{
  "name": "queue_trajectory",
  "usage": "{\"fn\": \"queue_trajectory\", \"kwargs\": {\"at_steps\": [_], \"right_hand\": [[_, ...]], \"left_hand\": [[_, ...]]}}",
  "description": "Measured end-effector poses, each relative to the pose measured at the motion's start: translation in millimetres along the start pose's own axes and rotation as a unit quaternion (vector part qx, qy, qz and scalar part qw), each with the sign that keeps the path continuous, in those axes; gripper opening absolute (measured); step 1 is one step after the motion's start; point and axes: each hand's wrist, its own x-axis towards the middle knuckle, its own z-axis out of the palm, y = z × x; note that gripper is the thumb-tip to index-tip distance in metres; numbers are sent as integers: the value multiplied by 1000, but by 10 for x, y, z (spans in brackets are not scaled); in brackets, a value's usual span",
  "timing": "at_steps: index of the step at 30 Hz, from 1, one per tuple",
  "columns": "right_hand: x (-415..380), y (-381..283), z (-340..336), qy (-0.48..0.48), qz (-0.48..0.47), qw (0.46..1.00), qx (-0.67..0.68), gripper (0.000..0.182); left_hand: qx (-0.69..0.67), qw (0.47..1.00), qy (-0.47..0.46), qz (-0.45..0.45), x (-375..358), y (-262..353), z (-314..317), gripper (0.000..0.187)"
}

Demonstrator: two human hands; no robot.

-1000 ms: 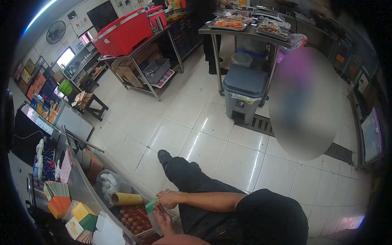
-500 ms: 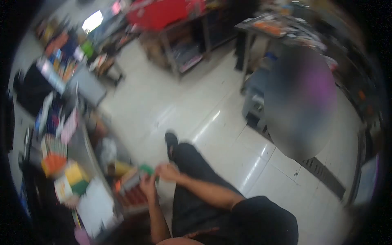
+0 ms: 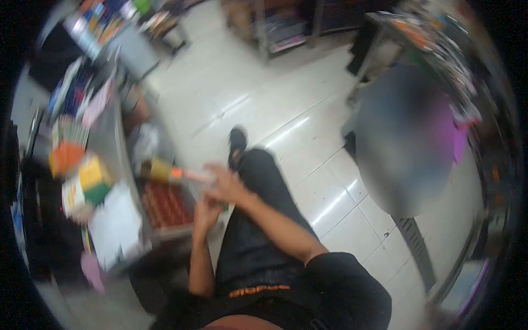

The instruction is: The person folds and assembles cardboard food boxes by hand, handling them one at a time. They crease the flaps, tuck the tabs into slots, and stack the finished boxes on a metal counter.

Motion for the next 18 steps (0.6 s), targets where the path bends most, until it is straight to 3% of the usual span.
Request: {"fn": "queue_trajectory", "kwargs": {"at_steps": [1,2,3,5,6,7,9,10,13,16,18], "right_hand": [[-30,147,140,42,-32,997,-53,60],[-21,16,77,17,51,998,-22,53],[-22,73,127,51,54,996,-38,46],[15,257,201,52,41,998,-23,29],[20,203,116,87,-9,995,-55,21],[11,119,99,99,14,993,-62,19],[13,103,90,110,7,992,-57,16],[5,112,121,93,-22,994,-60,15],[-52,167,204,35,-87,993,-68,14],[-73,148,275,-10,-102,991,-83,14],[-68,96,246,-6,-111,992,-65,15]], "left_hand": [[24,999,-34,-6,-26,79,-28,35],[93,994,-60,13,-19,64,-40,34],[132,988,-76,19,39,-63,-8,35],[128,984,-112,-50,59,72,-64,32],[97,987,-124,-30,82,154,-61,36],[62,989,-130,-19,66,139,-70,39],[-190,980,-45,-47,177,-120,-90,41],[-315,947,0,-66,216,-259,-101,42],[-525,841,84,-100,207,60,-320,38],[-480,854,137,-144,211,59,-450,25],[-460,874,117,-106,223,-121,-472,23]]}}
